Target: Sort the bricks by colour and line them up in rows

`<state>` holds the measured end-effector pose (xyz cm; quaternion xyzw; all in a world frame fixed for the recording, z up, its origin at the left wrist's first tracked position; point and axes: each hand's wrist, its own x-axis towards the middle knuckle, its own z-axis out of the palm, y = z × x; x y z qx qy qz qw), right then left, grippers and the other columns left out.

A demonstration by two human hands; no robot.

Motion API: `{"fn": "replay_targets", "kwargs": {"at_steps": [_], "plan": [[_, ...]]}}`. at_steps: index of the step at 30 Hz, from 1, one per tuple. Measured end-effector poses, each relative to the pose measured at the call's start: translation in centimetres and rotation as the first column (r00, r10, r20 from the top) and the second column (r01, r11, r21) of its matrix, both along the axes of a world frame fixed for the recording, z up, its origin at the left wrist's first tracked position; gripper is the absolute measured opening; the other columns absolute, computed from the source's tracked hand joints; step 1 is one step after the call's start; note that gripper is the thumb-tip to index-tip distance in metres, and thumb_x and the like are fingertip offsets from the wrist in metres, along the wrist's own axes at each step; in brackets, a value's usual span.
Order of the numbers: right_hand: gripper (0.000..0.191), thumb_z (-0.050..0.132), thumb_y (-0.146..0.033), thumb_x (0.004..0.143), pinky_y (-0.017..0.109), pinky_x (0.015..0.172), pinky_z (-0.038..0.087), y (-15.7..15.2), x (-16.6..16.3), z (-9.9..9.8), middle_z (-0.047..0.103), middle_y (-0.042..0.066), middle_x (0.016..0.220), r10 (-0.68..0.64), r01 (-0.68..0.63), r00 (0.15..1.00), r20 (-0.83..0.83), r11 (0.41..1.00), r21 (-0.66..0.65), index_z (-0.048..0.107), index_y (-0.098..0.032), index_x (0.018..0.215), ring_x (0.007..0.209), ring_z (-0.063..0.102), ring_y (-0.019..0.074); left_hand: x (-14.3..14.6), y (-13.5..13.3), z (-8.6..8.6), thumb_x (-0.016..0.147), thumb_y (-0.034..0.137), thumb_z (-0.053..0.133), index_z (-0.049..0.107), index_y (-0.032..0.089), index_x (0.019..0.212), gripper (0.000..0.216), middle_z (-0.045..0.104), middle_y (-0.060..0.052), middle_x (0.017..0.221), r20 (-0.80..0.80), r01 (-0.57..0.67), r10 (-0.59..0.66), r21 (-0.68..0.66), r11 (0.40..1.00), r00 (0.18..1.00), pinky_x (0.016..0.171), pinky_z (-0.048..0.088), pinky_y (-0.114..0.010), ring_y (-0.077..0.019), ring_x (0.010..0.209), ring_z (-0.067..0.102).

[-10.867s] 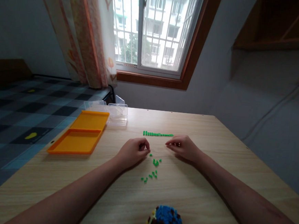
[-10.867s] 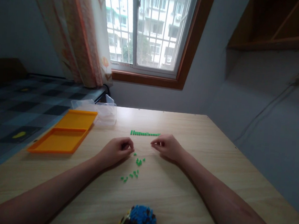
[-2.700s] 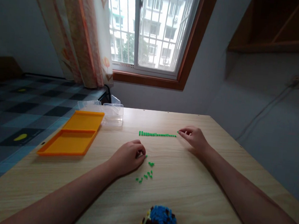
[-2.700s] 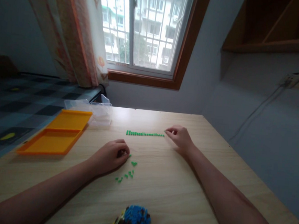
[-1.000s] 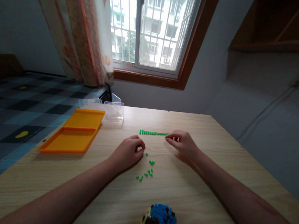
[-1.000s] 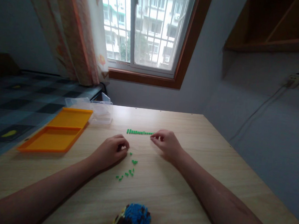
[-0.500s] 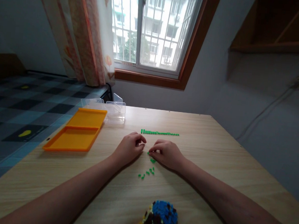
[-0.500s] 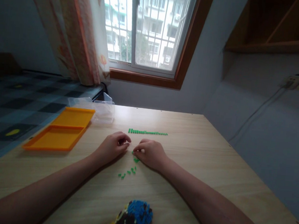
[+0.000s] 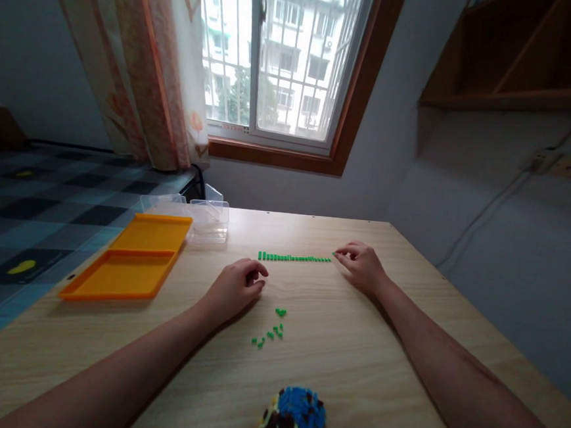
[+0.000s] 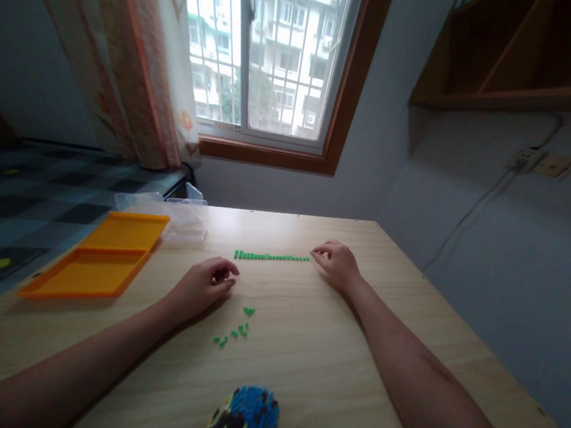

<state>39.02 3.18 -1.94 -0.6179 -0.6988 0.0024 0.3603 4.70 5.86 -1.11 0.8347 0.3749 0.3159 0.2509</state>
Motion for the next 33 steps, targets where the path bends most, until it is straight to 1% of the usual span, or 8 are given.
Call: {"fn": "replay_targets", "kwargs": {"at_steps": [2,6,14,22,33], "plan": [[0.019,0.066,-0.033,0.084,0.027,0.062,0.044,0.2,1.0,-0.7,0.072,0.005,0.082,-0.033,0.034,0.999,0.017,0.998,-0.05,0.079,-0.019,0.085,0.064,0.057,0.0146,0.0,0.0,0.0,0.075,0.019,0.057,0.068,0.018,0.085,0.015,0.06,0.001,0.071,0.001,-0.002,0.002,-0.007,1.0,1.0,0.065,0.044,-0.027,-0.0149,0.066,0.055],[0.018,0.066,-0.032,0.082,0.027,0.063,0.043,0.4,1.0,-1.5,0.072,0.004,0.081,-0.034,0.038,0.998,0.043,0.994,-0.098,0.08,-0.021,0.082,0.066,0.059,0.015,-0.1,-0.1,0.0,0.075,0.019,0.057,0.068,0.018,0.086,0.016,0.059,0.001,0.07,0.002,-0.001,0.001,-0.022,1.0,1.0,0.065,0.043,-0.027,-0.0147,0.066,0.055],[0.019,0.065,-0.033,0.084,0.027,0.066,0.044,0.4,0.8,-1.5,0.072,0.004,0.083,-0.038,0.045,0.997,0.065,0.993,-0.112,0.08,-0.022,0.083,0.069,0.061,0.0153,0.0,-0.1,0.1,0.075,0.021,0.056,0.068,0.017,0.085,0.016,0.059,0.0,0.072,-0.01,0.025,-0.025,-0.022,0.999,1.0,0.065,0.044,-0.027,-0.0151,0.067,0.055],[0.021,0.065,-0.037,0.084,0.027,0.065,0.045,0.5,1.0,-1.8,0.075,0.004,0.083,-0.039,0.045,0.998,0.054,0.991,-0.122,0.08,-0.023,0.083,0.07,0.062,0.0162,0.0,-0.3,0.2,0.075,0.021,0.057,0.068,0.018,0.09,0.018,0.058,0.001,0.071,-0.032,0.063,-0.064,-0.038,0.997,0.997,0.064,0.042,-0.027,-0.0146,0.066,0.054],[0.02,0.066,-0.037,0.083,0.027,0.063,0.043,0.5,1.0,-1.8,0.074,0.003,0.08,-0.038,0.042,0.999,0.031,0.992,-0.119,0.081,-0.024,0.084,0.067,0.061,0.0153,0.0,-0.5,0.2,0.075,0.02,0.057,0.068,0.018,0.09,0.019,0.059,0.0,0.073,-0.04,0.075,-0.076,-0.03,0.997,0.996,0.064,0.043,-0.026,-0.0146,0.067,0.055]]}}
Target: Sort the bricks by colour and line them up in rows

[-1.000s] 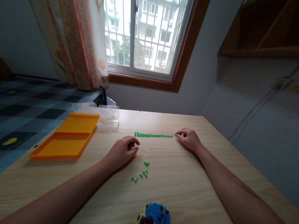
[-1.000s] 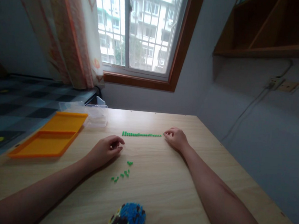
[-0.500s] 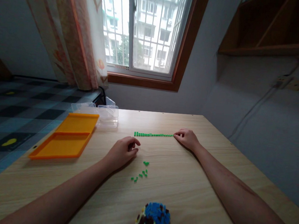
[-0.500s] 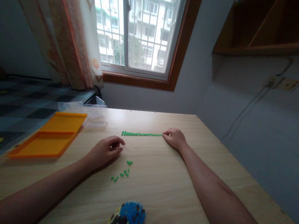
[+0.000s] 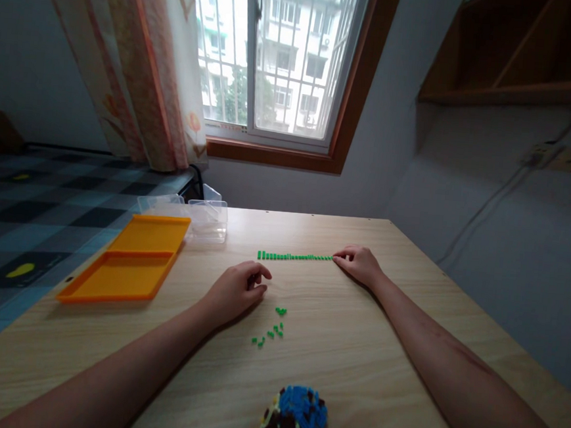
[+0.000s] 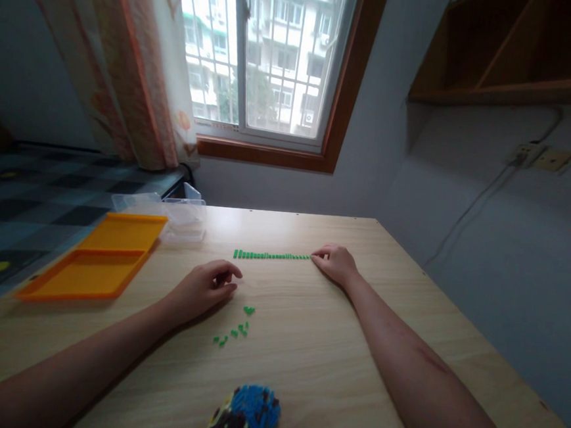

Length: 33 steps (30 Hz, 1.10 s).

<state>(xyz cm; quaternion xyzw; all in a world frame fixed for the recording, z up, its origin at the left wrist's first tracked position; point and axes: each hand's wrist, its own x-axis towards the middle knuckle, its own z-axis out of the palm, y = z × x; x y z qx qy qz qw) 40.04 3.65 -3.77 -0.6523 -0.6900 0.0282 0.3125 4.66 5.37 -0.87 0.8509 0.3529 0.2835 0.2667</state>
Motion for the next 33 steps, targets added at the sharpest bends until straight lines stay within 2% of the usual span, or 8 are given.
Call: {"fn": "replay_targets", "kwargs": {"at_steps": [5,7,10,13,16,19,26,33], "plan": [[0.023,0.068,-0.038,0.082,0.027,0.061,0.045,0.0,0.2,-0.2,0.072,0.004,0.078,0.009,-0.006,0.997,-0.071,0.999,0.043,0.08,-0.021,0.089,0.063,0.058,0.0146,0.0,-0.1,0.1,0.075,0.018,0.058,0.07,0.018,0.089,0.019,0.06,-0.001,0.074,-0.005,0.013,-0.013,0.013,1.0,1.0,0.063,0.042,-0.025,-0.0143,0.068,0.054],[0.023,0.068,-0.039,0.083,0.026,0.059,0.045,-0.3,-0.6,0.2,0.071,0.005,0.077,0.059,-0.047,0.99,-0.131,0.994,0.097,0.079,-0.019,0.089,0.061,0.056,0.014,0.0,-0.3,0.2,0.075,0.018,0.058,0.072,0.018,0.085,0.017,0.061,-0.002,0.076,-0.025,0.052,-0.052,-0.001,0.999,0.998,0.062,0.042,-0.025,-0.0135,0.066,0.054],[0.023,0.068,-0.038,0.084,0.025,0.055,0.043,-1.4,-3.4,1.3,0.069,0.005,0.074,0.24,-0.222,0.957,-0.164,0.967,0.124,0.079,-0.018,0.084,0.058,0.052,0.0124,0.0,-0.5,0.3,0.074,0.015,0.057,0.074,0.019,0.078,0.018,0.063,-0.002,0.08,-0.041,0.134,-0.135,-0.031,0.991,0.99,0.061,0.042,-0.024,-0.012,0.065,0.054],[0.017,0.069,-0.033,0.085,0.024,0.055,0.043,-2.9,-7.4,2.3,0.068,0.005,0.075,0.448,-0.448,0.877,-0.172,0.893,0.037,0.08,-0.019,0.087,0.06,0.054,0.0121,0.0,-0.6,0.4,0.072,0.01,0.056,0.075,0.019,0.076,0.022,0.063,-0.002,0.08,-0.041,0.164,-0.165,-0.025,0.986,0.985,0.061,0.042,-0.023,-0.0112,0.064,0.055],[0.011,0.07,-0.024,0.083,0.022,0.056,0.043,-4.4,-10.4,2.8,0.067,0.003,0.074,0.553,-0.562,0.821,-0.142,0.827,-0.032,0.08,-0.021,0.086,0.059,0.055,0.0103,-0.1,-0.9,0.6,0.073,0.009,0.057,0.077,0.02,0.078,0.023,0.064,-0.002,0.081,-0.053,0.177,-0.178,-0.012,0.984,0.983,0.061,0.042,-0.023,-0.0108,0.064,0.054],[0.012,0.07,-0.021,0.082,0.021,0.058,0.044,-5.4,-11.7,2.8,0.068,0.001,0.076,0.582,-0.591,0.805,-0.113,0.803,-0.075,0.08,-0.022,0.089,0.059,0.057,0.0089,-0.2,-1.3,0.7,0.076,0.013,0.06,0.079,0.023,0.084,0.023,0.064,-0.002,0.084,-0.093,0.213,-0.212,0.003,0.977,0.973,0.061,0.042,-0.022,-0.0109,0.066,0.056],[0.014,0.07,-0.02,0.083,0.021,0.06,0.042,-5.5,-12.0,2.8,0.07,0.0,0.079,0.598,-0.596,0.801,-0.01,0.798,-0.09,0.081,-0.025,0.09,0.061,0.06,0.0095,-0.4,-1.6,0.6,0.081,0.023,0.066,0.081,0.032,0.094,0.021,0.063,0.0,0.084,-0.212,0.265,-0.248,0.057,0.962,0.945,0.062,0.042,-0.022,-0.0124,0.071,0.059],[0.012,0.068,-0.02,0.085,0.022,0.061,0.042,-5.7,-12.3,2.4,0.071,0.001,0.079,0.621,-0.62,0.784,0.014,0.783,-0.051,0.08,-0.023,0.088,0.062,0.06,0.0098,-0.2,-1.5,0.7,0.084,0.026,0.065,0.08,0.031,0.095,0.019,0.065,-0.001,0.087,-0.25,0.264,-0.237,0.079,0.961,0.939,0.064,0.042,-0.022,-0.0131,0.075,0.061]]}}
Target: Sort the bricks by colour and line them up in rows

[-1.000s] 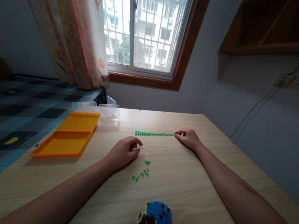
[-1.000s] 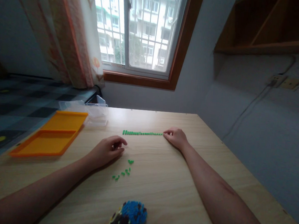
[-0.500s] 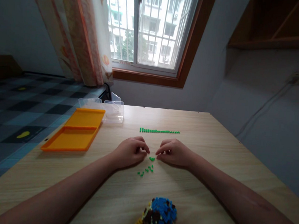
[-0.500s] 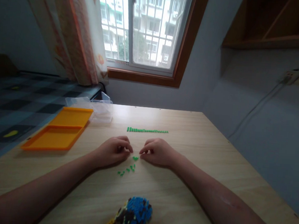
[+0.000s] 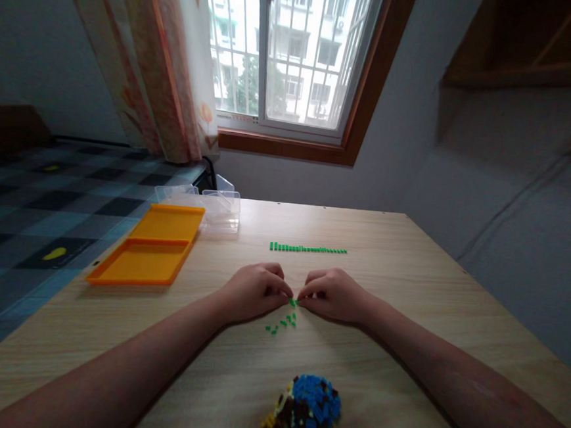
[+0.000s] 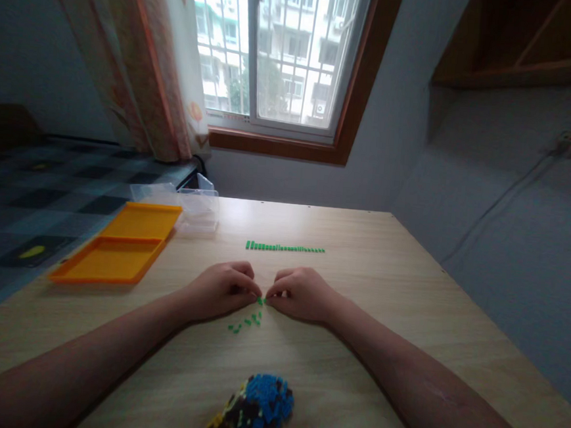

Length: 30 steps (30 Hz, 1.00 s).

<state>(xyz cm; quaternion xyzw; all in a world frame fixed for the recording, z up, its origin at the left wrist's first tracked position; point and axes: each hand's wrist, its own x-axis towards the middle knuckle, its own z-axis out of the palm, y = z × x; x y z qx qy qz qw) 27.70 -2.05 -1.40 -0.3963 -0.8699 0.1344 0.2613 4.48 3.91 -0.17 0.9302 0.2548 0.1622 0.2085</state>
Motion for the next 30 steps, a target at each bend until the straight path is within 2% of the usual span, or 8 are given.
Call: {"fn": "replay_targets", "kwargs": {"at_steps": [4,7,10,13,15,19,30], "plan": [[0.012,0.067,-0.022,0.087,0.022,0.057,0.042,1.3,1.9,0.3,0.069,0.002,0.074,-0.019,0.022,0.997,-0.08,0.999,0.036,0.079,-0.02,0.085,0.06,0.057,0.01,0.0,0.0,-0.2,0.087,0.027,0.065,0.079,0.032,0.101,0.021,0.067,-0.001,0.091,0.004,0.008,-0.008,0.025,1.0,1.0,0.066,0.043,-0.023,-0.0133,0.078,0.062],[0.018,0.066,-0.029,0.089,0.023,0.053,0.04,3.1,5.9,0.6,0.068,0.004,0.072,-0.168,0.182,0.971,-0.17,0.981,0.071,0.078,-0.017,0.084,0.057,0.054,0.0109,-0.1,0.2,-0.4,0.089,0.028,0.063,0.079,0.034,0.101,0.021,0.068,0.0,0.093,-0.014,0.041,-0.041,0.05,0.998,0.999,0.07,0.044,-0.024,-0.0139,0.081,0.063],[0.024,0.066,-0.037,0.087,0.026,0.054,0.042,4.5,11.0,0.3,0.071,0.006,0.073,-0.43,0.453,0.884,-0.186,0.885,0.107,0.078,-0.017,0.081,0.056,0.054,0.0128,-0.1,0.3,-0.4,0.09,0.029,0.063,0.079,0.036,0.1,0.02,0.067,0.0,0.093,-0.026,0.05,-0.048,0.068,0.996,0.999,0.072,0.044,-0.025,-0.0148,0.083,0.063],[0.024,0.066,-0.038,0.084,0.028,0.058,0.043,5.1,14.4,-0.6,0.074,0.007,0.078,-0.581,0.59,0.807,-0.109,0.802,0.092,0.079,-0.018,0.082,0.06,0.058,0.0152,-0.1,0.2,-0.3,0.091,0.029,0.062,0.079,0.036,0.098,0.02,0.067,0.0,0.091,-0.039,0.038,-0.035,0.071,0.997,0.999,0.073,0.044,-0.026,-0.0155,0.085,0.064],[0.023,0.065,-0.037,0.084,0.028,0.06,0.043,5.1,15.2,-1.2,0.074,0.006,0.079,-0.597,0.598,0.802,-0.027,0.799,0.069,0.08,-0.019,0.084,0.062,0.059,0.0155,0.0,0.2,-0.2,0.09,0.029,0.062,0.079,0.035,0.097,0.02,0.067,-0.001,0.091,-0.046,0.029,-0.025,0.067,0.997,0.999,0.072,0.044,-0.025,-0.0157,0.085,0.064],[0.024,0.063,-0.038,0.087,0.027,0.063,0.043,5.4,14.7,-1.9,0.074,0.004,0.079,-0.562,0.56,0.824,0.073,0.827,0.048,0.08,-0.021,0.086,0.065,0.061,0.0156,0.1,0.1,-0.1,0.09,0.028,0.062,0.079,0.034,0.095,0.019,0.067,-0.001,0.09,-0.042,0.014,-0.012,0.065,0.998,0.999,0.072,0.044,-0.025,-0.0155,0.084,0.063],[0.021,0.066,-0.037,0.086,0.027,0.063,0.044,6.0,14.3,-2.5,0.076,0.004,0.082,-0.581,0.58,0.813,0.028,0.813,0.049,0.081,-0.023,0.086,0.068,0.063,0.0157,0.3,0.1,0.0,0.086,0.024,0.065,0.078,0.027,0.086,0.014,0.067,0.0,0.089,-0.026,-0.035,0.035,0.01,0.999,0.999,0.069,0.043,-0.023,-0.013,0.077,0.062]]}}
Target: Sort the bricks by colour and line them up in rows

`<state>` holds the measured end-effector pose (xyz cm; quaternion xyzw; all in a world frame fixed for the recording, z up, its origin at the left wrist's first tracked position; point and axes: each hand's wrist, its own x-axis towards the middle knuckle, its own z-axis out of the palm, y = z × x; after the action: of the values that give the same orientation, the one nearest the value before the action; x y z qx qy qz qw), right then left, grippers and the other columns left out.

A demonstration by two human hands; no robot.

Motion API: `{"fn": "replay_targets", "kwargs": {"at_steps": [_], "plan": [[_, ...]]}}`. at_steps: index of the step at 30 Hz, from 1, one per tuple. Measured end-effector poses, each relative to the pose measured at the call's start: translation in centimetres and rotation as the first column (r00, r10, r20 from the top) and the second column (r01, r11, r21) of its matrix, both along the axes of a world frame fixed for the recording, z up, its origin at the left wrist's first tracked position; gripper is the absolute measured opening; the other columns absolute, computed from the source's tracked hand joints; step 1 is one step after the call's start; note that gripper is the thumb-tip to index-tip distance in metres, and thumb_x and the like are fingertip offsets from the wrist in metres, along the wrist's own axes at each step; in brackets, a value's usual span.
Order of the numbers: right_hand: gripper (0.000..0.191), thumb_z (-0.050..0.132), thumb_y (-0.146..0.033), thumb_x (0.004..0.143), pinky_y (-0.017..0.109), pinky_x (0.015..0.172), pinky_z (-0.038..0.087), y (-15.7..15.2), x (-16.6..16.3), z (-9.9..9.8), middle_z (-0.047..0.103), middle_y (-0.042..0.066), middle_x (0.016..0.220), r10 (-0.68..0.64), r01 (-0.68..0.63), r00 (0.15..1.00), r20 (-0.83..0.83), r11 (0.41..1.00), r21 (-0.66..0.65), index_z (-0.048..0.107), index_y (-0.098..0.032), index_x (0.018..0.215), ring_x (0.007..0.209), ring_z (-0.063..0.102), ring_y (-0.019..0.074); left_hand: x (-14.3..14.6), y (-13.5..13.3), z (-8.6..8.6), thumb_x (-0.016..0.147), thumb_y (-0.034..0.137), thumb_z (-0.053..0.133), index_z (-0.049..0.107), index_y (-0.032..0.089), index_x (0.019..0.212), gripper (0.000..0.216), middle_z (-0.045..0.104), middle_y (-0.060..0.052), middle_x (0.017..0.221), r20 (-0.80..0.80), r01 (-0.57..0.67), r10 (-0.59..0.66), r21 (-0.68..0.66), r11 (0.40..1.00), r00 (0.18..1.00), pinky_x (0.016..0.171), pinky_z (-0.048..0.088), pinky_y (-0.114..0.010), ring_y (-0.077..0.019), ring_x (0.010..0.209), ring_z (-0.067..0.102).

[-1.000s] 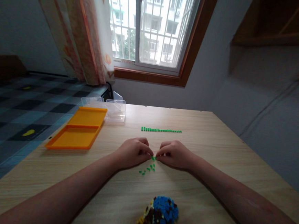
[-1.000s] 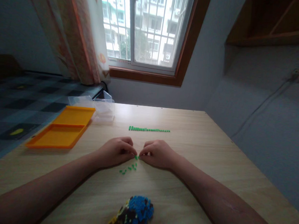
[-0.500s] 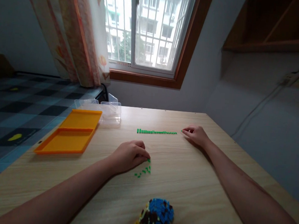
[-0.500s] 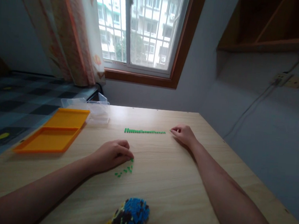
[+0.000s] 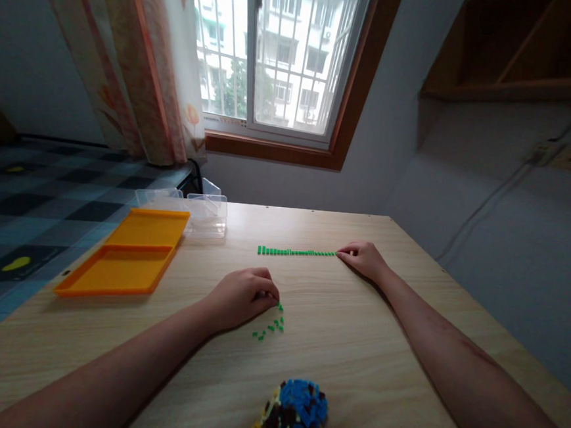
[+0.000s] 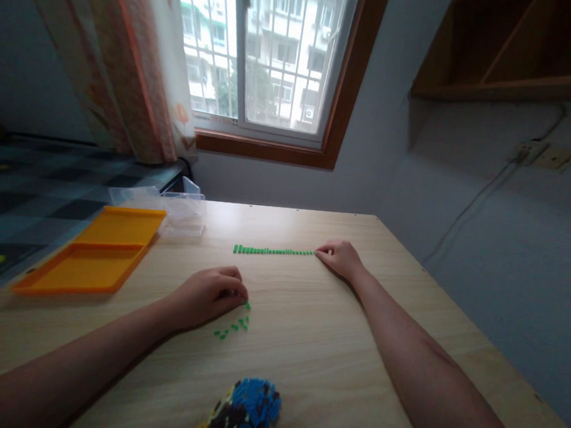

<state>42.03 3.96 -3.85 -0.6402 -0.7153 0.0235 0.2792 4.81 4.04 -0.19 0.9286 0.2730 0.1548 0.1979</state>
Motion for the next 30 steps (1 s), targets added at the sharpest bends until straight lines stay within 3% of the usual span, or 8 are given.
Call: {"fn": "replay_targets", "kwargs": {"at_steps": [13,25,30], "plan": [[0.025,0.065,-0.042,0.085,0.026,0.06,0.042,-0.24,-0.23,0.14,0.074,0.003,0.079,-0.037,0.037,0.999,-0.02,0.999,-0.026,0.081,-0.024,0.09,0.065,0.06,0.015,-0.06,0.17,-0.26,0.085,0.025,0.064,0.077,0.028,0.086,0.013,0.067,0.0,0.089,-0.001,-0.007,0.007,-0.002,1.0,1.0,0.069,0.044,-0.024,-0.0132,0.077,0.062],[0.026,0.063,-0.041,0.086,0.027,0.063,0.044,-0.48,-0.67,0.38,0.076,0.004,0.084,-0.006,0.006,1.0,-0.013,1.0,0.004,0.081,-0.023,0.087,0.067,0.061,0.0157,-0.06,0.02,-0.1,0.084,0.025,0.064,0.077,0.026,0.085,0.013,0.067,0.0,0.088,0.019,-0.009,0.01,-0.022,1.0,1.0,0.066,0.044,-0.024,-0.0132,0.075,0.062],[0.029,0.064,-0.043,0.084,0.027,0.061,0.044,-0.53,-0.34,0.17,0.075,0.006,0.08,-0.038,0.046,0.994,-0.102,0.996,0.074,0.08,-0.02,0.09,0.063,0.058,0.0156,-0.01,0.02,-0.02,0.084,0.024,0.064,0.077,0.026,0.084,0.013,0.068,0.0,0.088,0.009,-0.013,0.013,-0.014,1.0,1.0,0.067,0.044,-0.024,-0.0131,0.074,0.062]]}}
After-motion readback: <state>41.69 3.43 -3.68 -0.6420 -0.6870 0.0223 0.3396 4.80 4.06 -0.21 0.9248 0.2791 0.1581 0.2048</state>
